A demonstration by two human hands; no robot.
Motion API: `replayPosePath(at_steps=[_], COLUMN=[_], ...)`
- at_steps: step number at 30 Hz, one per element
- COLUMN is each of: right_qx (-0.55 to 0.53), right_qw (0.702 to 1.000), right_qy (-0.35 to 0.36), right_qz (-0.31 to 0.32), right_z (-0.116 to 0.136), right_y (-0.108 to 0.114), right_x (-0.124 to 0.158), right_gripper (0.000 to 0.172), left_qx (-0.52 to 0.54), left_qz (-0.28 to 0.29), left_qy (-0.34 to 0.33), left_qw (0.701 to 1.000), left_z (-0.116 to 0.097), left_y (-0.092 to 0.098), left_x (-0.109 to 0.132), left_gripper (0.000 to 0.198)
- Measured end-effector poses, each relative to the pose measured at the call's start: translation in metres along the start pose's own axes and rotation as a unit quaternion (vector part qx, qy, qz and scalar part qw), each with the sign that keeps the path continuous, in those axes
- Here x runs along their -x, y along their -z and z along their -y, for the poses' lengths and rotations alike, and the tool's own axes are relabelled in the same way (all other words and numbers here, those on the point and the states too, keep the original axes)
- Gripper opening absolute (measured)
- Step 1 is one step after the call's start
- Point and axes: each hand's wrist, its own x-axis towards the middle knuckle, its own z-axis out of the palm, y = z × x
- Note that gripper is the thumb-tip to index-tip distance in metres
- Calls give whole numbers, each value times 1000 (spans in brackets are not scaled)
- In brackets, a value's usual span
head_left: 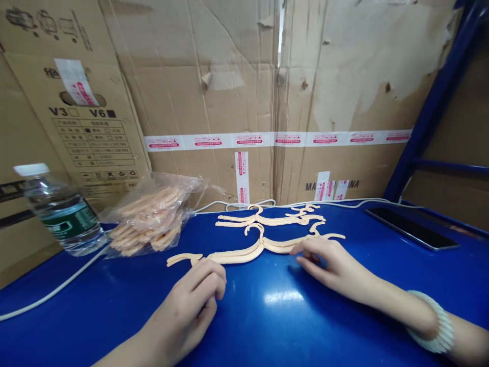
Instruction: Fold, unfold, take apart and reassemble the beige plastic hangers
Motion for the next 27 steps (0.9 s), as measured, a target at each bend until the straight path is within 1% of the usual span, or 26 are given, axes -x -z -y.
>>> replayPosePath(at_steps=[6, 15, 27], right_qx=[0, 3, 1], right_qw=[1000, 1000, 1000], right_qy=[3, 12, 10], right_qz=[-2, 0, 7], right_z=[1, 3, 2], right_y=[0, 0, -1], right_x=[0, 0, 0], right_gripper=[19, 19, 18], left_qx=[16, 16, 8], left_qz=[6, -10, 7], left_qy=[-1, -11, -22], left_qw=[1000, 1000, 1000], left_z=[-2, -3, -1], left_y=[-1, -2, -4], left_x=[1, -1, 2], left_gripper=[28, 30, 30])
